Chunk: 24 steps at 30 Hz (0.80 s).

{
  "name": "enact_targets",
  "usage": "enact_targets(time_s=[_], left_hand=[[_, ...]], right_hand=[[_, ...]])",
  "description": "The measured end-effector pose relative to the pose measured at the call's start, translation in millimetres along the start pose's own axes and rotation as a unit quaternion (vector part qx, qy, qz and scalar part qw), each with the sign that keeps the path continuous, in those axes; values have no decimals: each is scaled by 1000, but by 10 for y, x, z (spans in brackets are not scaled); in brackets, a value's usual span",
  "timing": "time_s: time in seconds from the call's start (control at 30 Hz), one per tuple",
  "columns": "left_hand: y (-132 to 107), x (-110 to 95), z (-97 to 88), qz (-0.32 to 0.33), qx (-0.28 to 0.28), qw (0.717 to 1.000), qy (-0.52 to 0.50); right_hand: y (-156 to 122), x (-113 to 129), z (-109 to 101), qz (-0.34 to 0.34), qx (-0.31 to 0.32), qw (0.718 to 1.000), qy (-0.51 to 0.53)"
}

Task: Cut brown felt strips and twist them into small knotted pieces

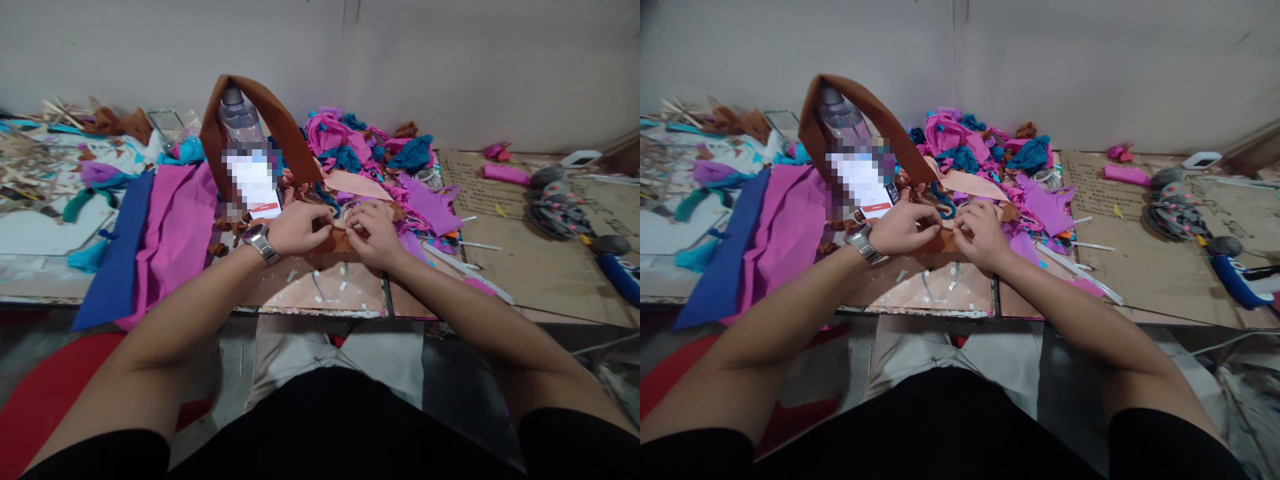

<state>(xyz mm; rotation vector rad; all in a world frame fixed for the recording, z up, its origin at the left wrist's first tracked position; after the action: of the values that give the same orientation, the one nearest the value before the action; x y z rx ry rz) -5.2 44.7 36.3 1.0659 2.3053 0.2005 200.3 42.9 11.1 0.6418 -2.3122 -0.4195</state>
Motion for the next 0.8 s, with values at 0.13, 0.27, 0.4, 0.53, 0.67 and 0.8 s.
enact_targets(time_s=[0.13, 0.27, 0.4, 0.53, 0.67, 0.8], left_hand=[[-3, 23, 16, -2, 8, 999, 43], [-6, 14, 73, 25, 36, 997, 66], [-9, -18, 106, 48, 49, 995, 77], [-8, -44, 121, 47, 49, 995, 74], [-9, -62, 133, 47, 53, 997, 32], [-3, -32, 119, 13, 71, 996, -55]], right_hand=[[6, -12, -2, 7, -3, 1000, 6], [3, -26, 16, 17, 12, 1000, 7], [-11, -18, 31, 11, 27, 1000, 9], [-21, 8, 11, 5, 37, 999, 0], [-29, 47, -14, -20, 27, 999, -21], [-34, 56, -14, -41, 12, 999, -26]])
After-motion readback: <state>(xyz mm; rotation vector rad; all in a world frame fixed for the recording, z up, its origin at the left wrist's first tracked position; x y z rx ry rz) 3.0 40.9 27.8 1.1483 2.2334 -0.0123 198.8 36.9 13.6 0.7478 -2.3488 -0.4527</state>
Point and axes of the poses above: each hand's wrist, its own y-axis towards the middle knuckle, its own z-axis out of the palm, x = y × z, the point moved 3 cm from there along y, towards the middle knuckle, and after that the axes turned 12 degrees about z, right-handed, at the moved point
